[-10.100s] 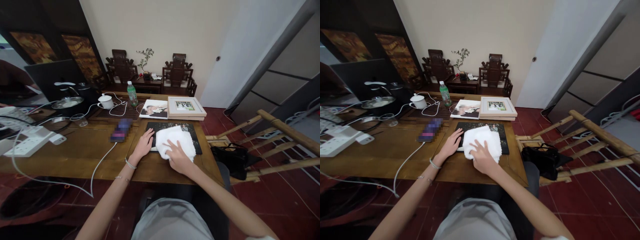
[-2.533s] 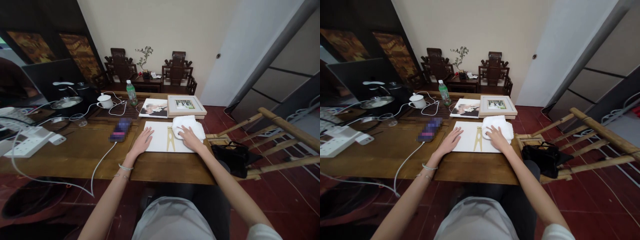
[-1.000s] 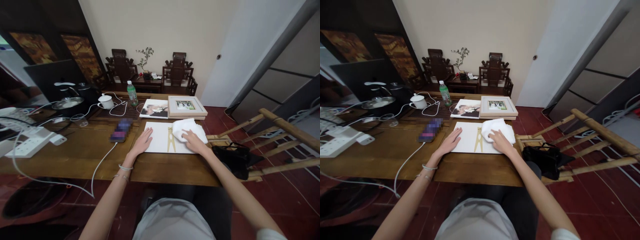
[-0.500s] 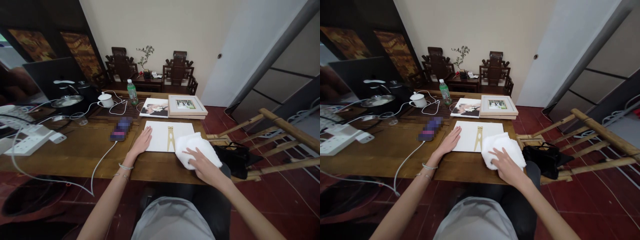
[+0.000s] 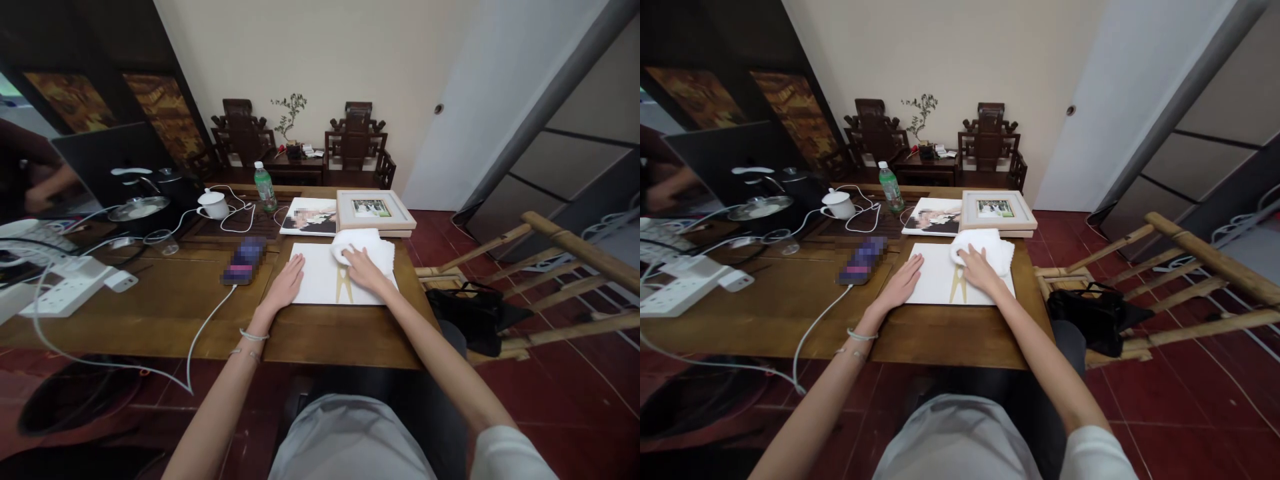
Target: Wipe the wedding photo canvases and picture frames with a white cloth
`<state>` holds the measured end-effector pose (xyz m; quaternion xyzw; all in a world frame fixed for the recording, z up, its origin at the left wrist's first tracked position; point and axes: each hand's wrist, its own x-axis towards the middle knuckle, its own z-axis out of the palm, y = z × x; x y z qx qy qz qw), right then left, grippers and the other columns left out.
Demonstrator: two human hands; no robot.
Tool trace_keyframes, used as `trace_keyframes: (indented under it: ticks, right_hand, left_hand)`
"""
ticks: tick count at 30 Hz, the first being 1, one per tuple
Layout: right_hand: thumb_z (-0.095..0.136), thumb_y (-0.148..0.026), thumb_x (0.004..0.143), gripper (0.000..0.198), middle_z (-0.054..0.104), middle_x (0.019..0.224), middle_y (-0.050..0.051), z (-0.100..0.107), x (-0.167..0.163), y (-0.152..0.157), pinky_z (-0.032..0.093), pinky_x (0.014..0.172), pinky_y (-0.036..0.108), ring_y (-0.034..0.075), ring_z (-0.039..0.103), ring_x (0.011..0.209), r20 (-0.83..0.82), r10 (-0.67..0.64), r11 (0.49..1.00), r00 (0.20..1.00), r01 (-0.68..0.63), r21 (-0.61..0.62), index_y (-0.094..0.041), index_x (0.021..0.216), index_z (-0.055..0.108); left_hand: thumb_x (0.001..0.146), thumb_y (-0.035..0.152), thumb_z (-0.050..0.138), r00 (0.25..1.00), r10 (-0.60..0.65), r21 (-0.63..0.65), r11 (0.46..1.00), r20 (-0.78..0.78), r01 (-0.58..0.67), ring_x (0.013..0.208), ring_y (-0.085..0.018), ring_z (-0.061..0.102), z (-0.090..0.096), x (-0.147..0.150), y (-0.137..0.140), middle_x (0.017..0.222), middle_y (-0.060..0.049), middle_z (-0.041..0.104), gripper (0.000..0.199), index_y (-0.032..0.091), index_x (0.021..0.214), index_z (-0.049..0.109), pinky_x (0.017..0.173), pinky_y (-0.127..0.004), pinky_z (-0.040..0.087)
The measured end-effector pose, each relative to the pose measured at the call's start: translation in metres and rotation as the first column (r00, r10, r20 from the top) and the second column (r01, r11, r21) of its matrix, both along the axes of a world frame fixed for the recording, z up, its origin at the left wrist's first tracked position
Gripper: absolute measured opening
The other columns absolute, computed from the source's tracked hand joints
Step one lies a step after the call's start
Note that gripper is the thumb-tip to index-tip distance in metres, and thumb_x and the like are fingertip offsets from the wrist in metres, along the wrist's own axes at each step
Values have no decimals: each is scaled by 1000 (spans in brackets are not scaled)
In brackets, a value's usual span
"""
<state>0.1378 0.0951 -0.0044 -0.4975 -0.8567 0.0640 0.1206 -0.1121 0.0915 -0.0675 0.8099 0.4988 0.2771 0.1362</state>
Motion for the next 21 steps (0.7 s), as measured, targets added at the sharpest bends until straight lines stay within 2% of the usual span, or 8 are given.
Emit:
trace_keyframes:
  ticks: [4,9,12,15,21]
  right_hand:
    - [37,9,66,54,35,147,14,1,-14,-34,15,106,66,33,10,141,85,150,988,985,-152,12,-13,110,59]
    - [38,9,66,51,36,147,12,6,-8,-105,18,107,64,32,12,141,125,279,960,952,-279,-18,-16,103,63]
    - [39,7,67,49,36,147,9,9,-6,-122,21,107,63,32,15,140,143,316,949,938,-313,-38,-17,102,63]
    - [38,7,68,50,39,145,10,12,-11,-103,23,106,64,32,19,139,132,287,958,949,-281,-64,-17,105,62]
    - [38,6,69,53,46,138,18,16,-26,-21,28,103,62,31,23,138,125,153,988,980,-153,-9,-12,114,57]
  left_hand:
    - [95,36,24,1000,-4,-2,1000,8,4,140,-21,24,0,1,-1,149,-12,33,52,12,139,37,115,-43,19]
    - [95,36,24,1000,-5,3,1000,21,5,140,-21,24,1,2,-2,149,-12,32,52,13,140,37,115,-44,19]
    - [95,36,24,1000,-11,2,1000,20,11,140,-22,24,1,2,-1,149,-12,32,52,12,139,37,115,-44,18]
    - [95,36,23,1000,-12,-2,1000,14,12,140,-22,24,1,2,-1,148,-14,32,53,9,139,38,115,-44,19]
    - [94,34,26,999,-14,-1,1000,31,14,139,-21,25,0,1,0,149,-12,33,51,13,139,38,115,-45,20]
